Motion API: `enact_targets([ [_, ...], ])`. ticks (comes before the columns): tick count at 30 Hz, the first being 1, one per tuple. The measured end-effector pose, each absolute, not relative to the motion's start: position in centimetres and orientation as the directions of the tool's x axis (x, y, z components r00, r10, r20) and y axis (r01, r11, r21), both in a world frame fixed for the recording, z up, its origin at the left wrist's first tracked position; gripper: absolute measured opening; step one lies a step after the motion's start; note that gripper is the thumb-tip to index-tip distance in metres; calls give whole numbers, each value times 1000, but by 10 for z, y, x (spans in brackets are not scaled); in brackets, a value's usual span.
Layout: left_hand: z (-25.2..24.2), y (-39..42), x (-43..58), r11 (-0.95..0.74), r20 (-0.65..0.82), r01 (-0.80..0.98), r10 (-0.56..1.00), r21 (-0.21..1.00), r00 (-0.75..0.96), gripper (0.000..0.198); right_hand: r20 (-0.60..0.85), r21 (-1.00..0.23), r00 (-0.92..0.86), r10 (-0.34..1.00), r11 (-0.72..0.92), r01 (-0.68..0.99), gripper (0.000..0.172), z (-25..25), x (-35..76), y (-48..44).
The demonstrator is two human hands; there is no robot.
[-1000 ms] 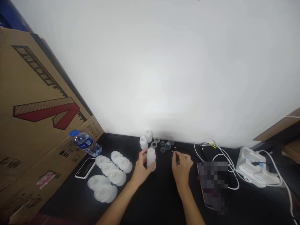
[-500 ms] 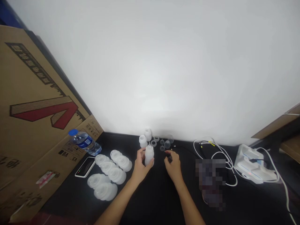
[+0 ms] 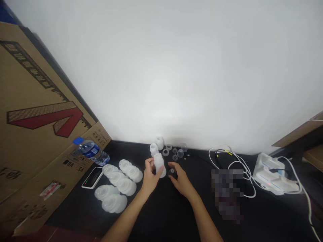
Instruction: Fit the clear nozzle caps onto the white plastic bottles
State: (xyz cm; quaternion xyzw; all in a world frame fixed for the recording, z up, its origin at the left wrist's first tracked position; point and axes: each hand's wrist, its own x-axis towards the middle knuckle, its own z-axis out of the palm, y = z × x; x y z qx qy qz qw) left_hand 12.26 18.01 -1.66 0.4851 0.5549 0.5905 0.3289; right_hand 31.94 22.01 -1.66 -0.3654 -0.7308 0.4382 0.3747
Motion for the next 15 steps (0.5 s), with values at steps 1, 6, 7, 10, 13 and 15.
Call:
enact_targets([
  [1, -15, 180, 122, -170, 209, 146, 925, 975, -319, 51, 199, -932, -440, 876, 308, 192, 52, -15, 319, 220],
  [6, -4, 179, 119, -160, 234, 247, 924, 956, -304, 49, 109, -984, -305, 946, 147, 106, 35, -9, 317, 222],
  [7, -2, 179, 119, -161, 243, 275, 924, 948, -294, 47, 94, -990, -270, 958, 118, 72, 37, -8, 317, 223],
  [10, 0, 179, 118, -176, 251, 280, 932, 944, -260, 48, 41, -999, -166, 985, 38, -18, 47, -9, 318, 226],
  [13, -4, 180, 119, -173, 241, 275, 941, 946, -238, 45, 1, -996, -65, 998, -5, -92, 52, -10, 321, 231],
  [15, -5, 180, 119, -175, 253, 319, 941, 932, -224, 39, -37, -988, 4, 999, -36, -148, 54, -11, 322, 235],
])
